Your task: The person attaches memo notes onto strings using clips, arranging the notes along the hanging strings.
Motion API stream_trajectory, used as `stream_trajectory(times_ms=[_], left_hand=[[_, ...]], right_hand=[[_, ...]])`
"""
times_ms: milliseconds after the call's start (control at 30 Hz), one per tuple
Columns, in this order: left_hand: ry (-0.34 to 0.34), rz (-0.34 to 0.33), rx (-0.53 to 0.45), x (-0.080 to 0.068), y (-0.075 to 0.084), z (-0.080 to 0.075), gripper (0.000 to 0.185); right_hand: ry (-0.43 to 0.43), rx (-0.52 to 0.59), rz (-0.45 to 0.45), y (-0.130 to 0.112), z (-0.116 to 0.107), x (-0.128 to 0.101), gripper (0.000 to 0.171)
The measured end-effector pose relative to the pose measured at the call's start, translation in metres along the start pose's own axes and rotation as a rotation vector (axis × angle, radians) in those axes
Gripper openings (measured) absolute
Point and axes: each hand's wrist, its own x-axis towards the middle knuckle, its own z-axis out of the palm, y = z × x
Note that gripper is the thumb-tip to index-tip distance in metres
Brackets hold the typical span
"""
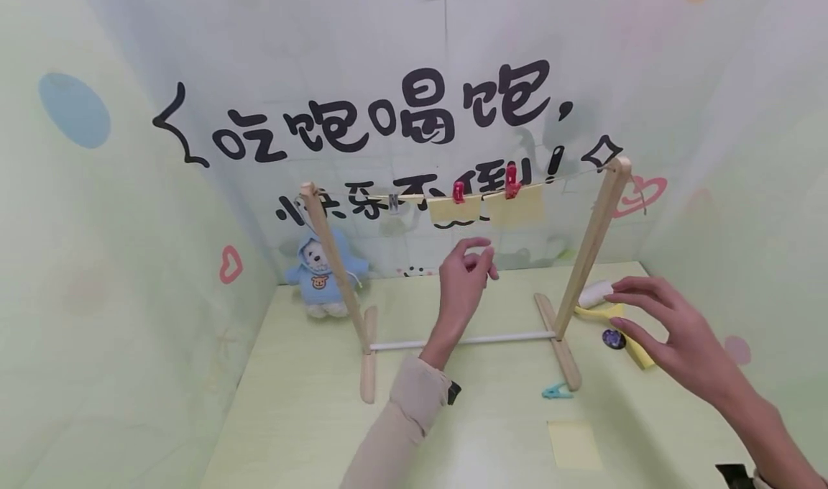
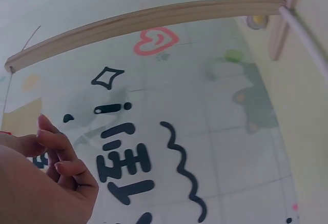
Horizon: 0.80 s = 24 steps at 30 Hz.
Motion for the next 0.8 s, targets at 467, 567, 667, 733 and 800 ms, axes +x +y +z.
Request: stream_trajectory(times_ms=[467, 567, 667, 733, 800], left_hand=[[-0.245, -0.205, 0.511, -0.125, -0.160, 0.048, 0.031], [-0.329, -0.189, 0.595, -0.149, -0.175, 0.056, 0.038], [-0.386, -0.150, 0.664, -0.166, -0.182, 0.060, 0.043], [-0.400, -0.096, 0.716, -0.173, -0.186, 0.061, 0.045], [-0.394, -0.025, 0.773, -0.178, -0.190, 0.062, 0.049]], right_hand=[[-0.044, 0.001, 0.211, 0.022, 0.024, -0.049, 0.048], [-0.057, 0.014, 0.256, 0.027, 0.033, -0.056, 0.043], [-0.067, 0.019, 0.278, 0.032, 0.043, -0.061, 0.039], [-0.076, 0.027, 0.290, 0.035, 0.050, -0.065, 0.037], [-0.083, 0.046, 0.307, 0.038, 0.056, -0.069, 0.037]])
